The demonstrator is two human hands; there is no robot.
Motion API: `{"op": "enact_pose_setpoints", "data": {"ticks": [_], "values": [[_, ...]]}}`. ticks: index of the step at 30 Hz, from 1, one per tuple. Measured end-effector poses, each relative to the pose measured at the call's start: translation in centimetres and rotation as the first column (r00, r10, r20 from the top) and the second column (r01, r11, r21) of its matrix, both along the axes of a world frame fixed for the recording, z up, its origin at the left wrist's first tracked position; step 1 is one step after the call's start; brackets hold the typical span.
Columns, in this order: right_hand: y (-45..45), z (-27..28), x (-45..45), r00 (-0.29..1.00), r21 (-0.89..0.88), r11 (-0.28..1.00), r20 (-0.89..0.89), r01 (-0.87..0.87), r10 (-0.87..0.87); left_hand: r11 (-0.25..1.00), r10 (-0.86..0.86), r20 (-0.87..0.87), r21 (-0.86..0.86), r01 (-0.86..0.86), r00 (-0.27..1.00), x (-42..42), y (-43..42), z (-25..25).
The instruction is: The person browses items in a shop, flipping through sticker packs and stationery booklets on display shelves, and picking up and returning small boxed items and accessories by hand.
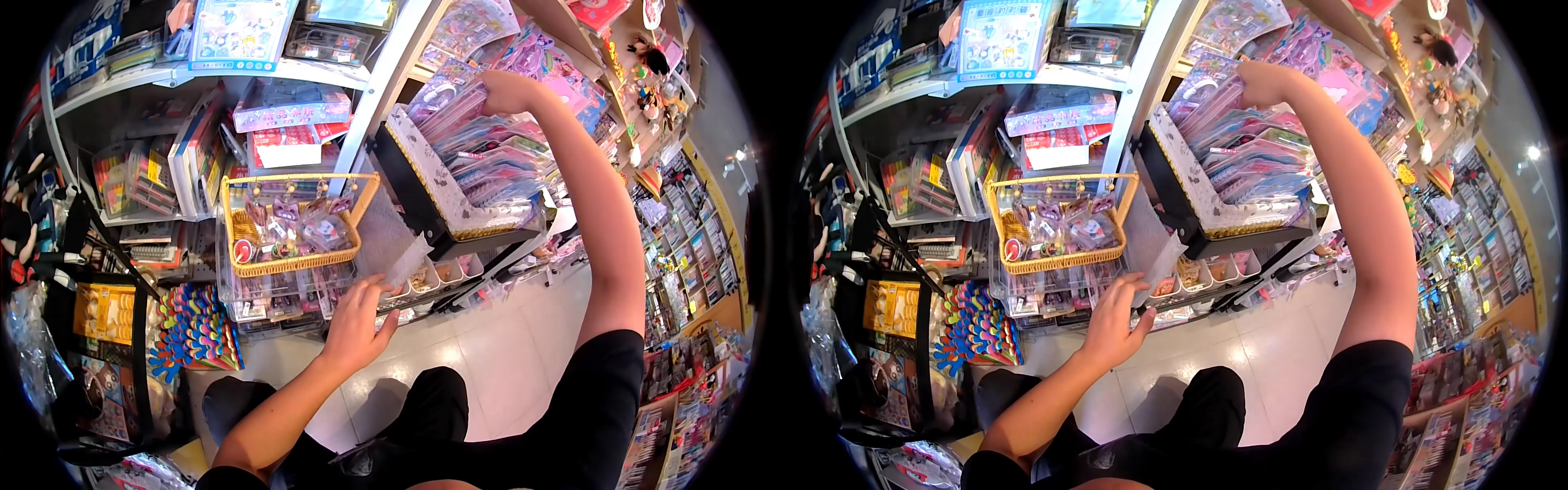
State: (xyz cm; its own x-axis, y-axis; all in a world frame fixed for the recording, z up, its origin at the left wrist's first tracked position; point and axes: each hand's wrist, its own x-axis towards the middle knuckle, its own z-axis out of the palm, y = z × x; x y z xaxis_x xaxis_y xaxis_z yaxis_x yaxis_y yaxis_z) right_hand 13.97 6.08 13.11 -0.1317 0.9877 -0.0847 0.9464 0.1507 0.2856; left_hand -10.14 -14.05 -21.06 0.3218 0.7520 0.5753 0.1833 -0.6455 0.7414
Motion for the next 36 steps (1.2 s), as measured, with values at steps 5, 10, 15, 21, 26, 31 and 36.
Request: {"op": "enact_pose_setpoints", "data": {"ticks": [5,10,15,21,26,31,36], "values": [[0.4,0.5,-0.1,0.995,0.017,0.999,-0.091,0.045,-0.043,1.0,0.005,-0.006,-0.007,-0.005,1.0,-0.2,-0.1,0.6],[1.7,1.7,-0.2,0.998,-0.012,0.998,0.021,0.056,-0.056,1.0,0.009,-0.016,-0.007,-0.01,1.0,-0.4,-0.3,0.6],[2.2,1.0,0.0,0.992,-0.118,0.986,-0.018,0.122,-0.125,1.0,0.012,0.001,-0.029,-0.012,1.0,-0.7,-0.4,0.0],[-2.8,1.5,2.4,0.95,-0.022,0.989,-0.284,-0.143,0.131,0.999,0.009,0.022,-0.038,-0.008,1.0,-0.7,-0.2,0.0],[-8.2,1.1,3.7,0.851,0.196,0.973,-0.484,-0.122,0.205,0.999,0.017,-0.016,-0.038,-0.018,1.0,-0.8,0.3,-0.1],[-15.8,-1.0,4.1,0.797,0.433,0.882,-0.457,-0.188,0.395,0.988,-0.031,0.099,0.153,0.016,0.995,-1.2,2.4,4.2],[-20.3,-6.1,3.9,0.934,0.655,0.755,-0.275,0.007,0.23,0.966,-0.044,0.213,0.259,-0.013,0.976,1.4,7.5,15.9]]}}
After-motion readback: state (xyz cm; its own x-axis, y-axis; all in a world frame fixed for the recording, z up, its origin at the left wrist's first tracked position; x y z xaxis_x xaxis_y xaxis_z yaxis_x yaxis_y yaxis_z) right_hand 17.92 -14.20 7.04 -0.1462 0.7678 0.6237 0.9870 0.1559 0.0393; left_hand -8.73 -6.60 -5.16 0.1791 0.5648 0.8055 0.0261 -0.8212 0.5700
